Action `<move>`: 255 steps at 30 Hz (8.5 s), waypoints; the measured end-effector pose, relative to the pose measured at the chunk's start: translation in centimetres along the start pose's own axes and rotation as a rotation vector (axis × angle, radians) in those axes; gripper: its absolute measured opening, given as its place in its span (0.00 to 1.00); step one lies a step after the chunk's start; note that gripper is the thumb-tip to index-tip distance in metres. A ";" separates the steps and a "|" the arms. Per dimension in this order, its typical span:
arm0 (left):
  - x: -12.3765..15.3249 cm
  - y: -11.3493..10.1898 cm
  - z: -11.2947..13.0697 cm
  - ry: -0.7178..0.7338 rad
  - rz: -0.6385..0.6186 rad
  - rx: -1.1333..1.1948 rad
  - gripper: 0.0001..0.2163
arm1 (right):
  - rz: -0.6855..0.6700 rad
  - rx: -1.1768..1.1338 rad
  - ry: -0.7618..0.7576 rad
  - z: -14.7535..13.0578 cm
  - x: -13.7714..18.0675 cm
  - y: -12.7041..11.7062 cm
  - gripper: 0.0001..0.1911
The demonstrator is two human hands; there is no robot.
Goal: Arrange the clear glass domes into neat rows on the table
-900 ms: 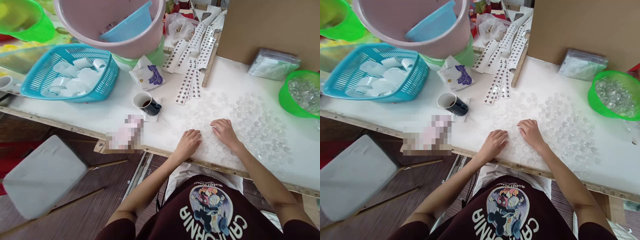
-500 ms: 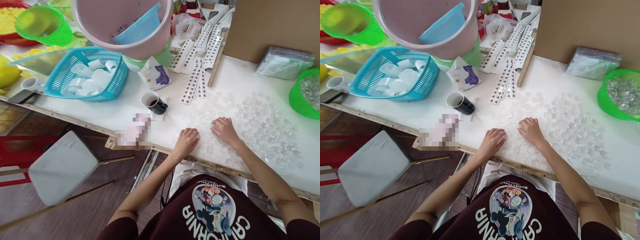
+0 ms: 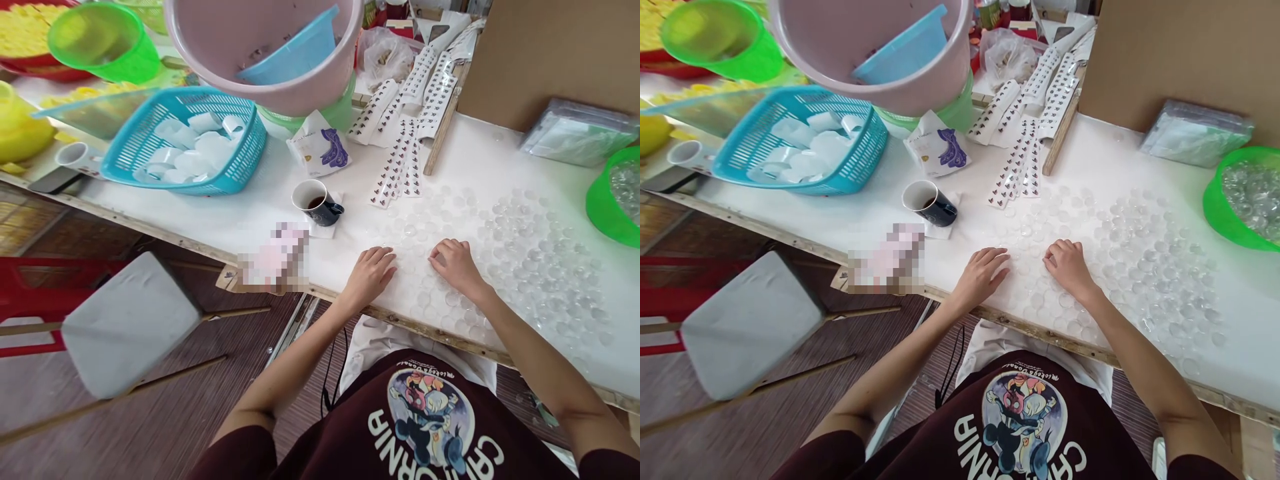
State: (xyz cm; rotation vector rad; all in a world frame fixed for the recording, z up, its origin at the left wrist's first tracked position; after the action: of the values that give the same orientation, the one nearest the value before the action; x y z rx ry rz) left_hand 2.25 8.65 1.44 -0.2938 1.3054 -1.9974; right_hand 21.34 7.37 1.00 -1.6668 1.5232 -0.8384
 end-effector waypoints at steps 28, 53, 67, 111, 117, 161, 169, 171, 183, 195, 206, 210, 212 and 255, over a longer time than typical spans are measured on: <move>-0.8 -0.3 -2.2 -0.017 -0.021 -0.114 0.09 | 0.163 -0.108 -0.040 -0.8 3.0 -1.3 0.07; -1.2 -1.9 -2.7 -0.195 -0.011 0.090 0.07 | 0.271 -0.106 -0.062 -0.3 7.6 -1.9 0.07; 1.3 2.9 5.1 0.122 -0.364 -0.053 0.08 | -0.020 -0.054 -0.181 -5.1 7.7 2.3 0.06; -0.5 2.9 4.8 0.025 -0.223 -0.117 0.06 | 0.050 -0.028 -0.072 -2.7 5.6 2.1 0.06; -1.8 3.3 5.1 0.046 -0.238 -0.169 0.04 | 0.106 0.025 -0.060 -2.6 6.1 1.0 0.06; 1.8 2.0 5.7 0.089 -0.260 -0.063 0.08 | 0.155 0.109 0.043 -0.1 9.7 0.1 0.07; 0.1 4.9 10.5 0.239 -0.344 -0.074 0.05 | 0.137 0.145 0.040 -0.1 9.0 -0.3 0.05; -0.3 5.9 10.9 0.257 -0.360 -0.117 0.04 | 0.117 0.118 0.048 -0.1 9.2 -0.5 0.07; -0.2 5.5 9.9 0.186 -0.380 -0.112 0.06 | 0.082 0.105 0.039 -0.5 9.1 -0.1 0.06; -1.4 6.0 9.4 0.146 -0.320 -0.118 0.05 | 0.060 0.167 -0.026 -0.8 9.6 0.7 0.11; -1.5 6.4 8.3 0.053 -0.346 -0.089 0.02 | 0.068 0.075 0.013 -0.7 9.4 0.6 0.15; -1.5 6.0 7.3 -0.046 -0.307 0.009 0.09 | 0.126 0.077 0.076 0.3 9.4 0.2 0.12; -1.5 5.9 6.9 -0.075 -0.305 0.038 0.09 | 0.200 0.076 0.105 0.9 9.3 -0.6 0.11; -1.1 3.2 4.6 0.010 -0.214 0.103 0.08 | -0.049 -0.060 -0.160 -3.7 9.7 1.4 0.09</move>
State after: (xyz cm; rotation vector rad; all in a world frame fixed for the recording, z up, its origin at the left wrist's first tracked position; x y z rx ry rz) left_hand 6.94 5.42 1.03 -0.3885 1.2149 -2.2400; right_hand 18.35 -2.68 1.76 -1.7765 1.4154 -0.6721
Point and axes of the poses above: each hand's wrist, its own x-axis away from the middle knuckle, its own y-axis out of the palm, z = x × y, the point moved 9 cm from there along -x, towards the middle knuckle, and after that the axes turned 4 degrees about -z, right-handed, at the moved point
